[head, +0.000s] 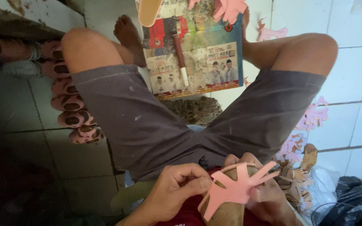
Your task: The person assembles pink foam sandals while sitting on the floor. They press a strapped upper onto a wooden last, punch holes in the straps with a punch tool, fit the upper onto a sole, and briefly heat a tool over a small gas burner before working the sandal on the last.
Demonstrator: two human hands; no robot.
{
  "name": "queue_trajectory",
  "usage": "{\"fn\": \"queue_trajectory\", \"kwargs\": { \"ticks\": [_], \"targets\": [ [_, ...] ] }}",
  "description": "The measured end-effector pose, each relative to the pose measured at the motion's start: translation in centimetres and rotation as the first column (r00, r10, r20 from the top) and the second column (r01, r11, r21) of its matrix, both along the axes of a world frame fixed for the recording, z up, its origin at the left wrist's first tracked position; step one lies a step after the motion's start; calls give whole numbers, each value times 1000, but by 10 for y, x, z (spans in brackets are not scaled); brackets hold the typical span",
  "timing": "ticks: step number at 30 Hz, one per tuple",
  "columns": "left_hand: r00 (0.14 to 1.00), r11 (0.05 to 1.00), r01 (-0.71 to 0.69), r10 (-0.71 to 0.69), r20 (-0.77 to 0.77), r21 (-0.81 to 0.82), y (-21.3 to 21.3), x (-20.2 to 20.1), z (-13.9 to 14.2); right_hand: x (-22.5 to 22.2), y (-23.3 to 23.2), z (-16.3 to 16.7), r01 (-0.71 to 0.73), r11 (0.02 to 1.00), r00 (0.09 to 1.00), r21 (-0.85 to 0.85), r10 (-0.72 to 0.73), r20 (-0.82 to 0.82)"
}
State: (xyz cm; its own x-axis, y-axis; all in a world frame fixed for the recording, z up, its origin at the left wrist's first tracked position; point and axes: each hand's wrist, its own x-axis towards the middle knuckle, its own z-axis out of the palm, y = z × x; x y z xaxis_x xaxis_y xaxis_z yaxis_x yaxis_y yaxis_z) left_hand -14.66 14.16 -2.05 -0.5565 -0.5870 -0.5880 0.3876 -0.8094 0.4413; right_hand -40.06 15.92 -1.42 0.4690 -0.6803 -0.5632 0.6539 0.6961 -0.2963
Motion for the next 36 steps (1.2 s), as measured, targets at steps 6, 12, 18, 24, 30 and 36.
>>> {"fn": "queue_trajectory", "kwargs": {
  "ticks": [6,12,18,24,30,36],
  "targets": [
    [996,997,-83,83,-44,-2,20,3,-18,12,-16,10,-102,992,985,-76,90,-145],
    [975,975,-212,215,-56,61,29,1,-37,29,-35,21,-149,988,888,-30,120,-444],
    [932,928,-284,327,-158,241,10,2,-57,46,-69,18,-158,985,856,-63,104,-507],
    [925,918,-320,356,-134,234,-1,-3,-55,54,-81,15,-186,975,852,-122,98,-514],
    [918,896,-339,381,-108,287,-4,-1,-55,57,-80,2,-84,991,905,-105,32,-424],
    [884,894,-370,423,-201,252,-3,-3,-58,54,-77,-8,-45,998,936,31,53,-349]
  ]
}}
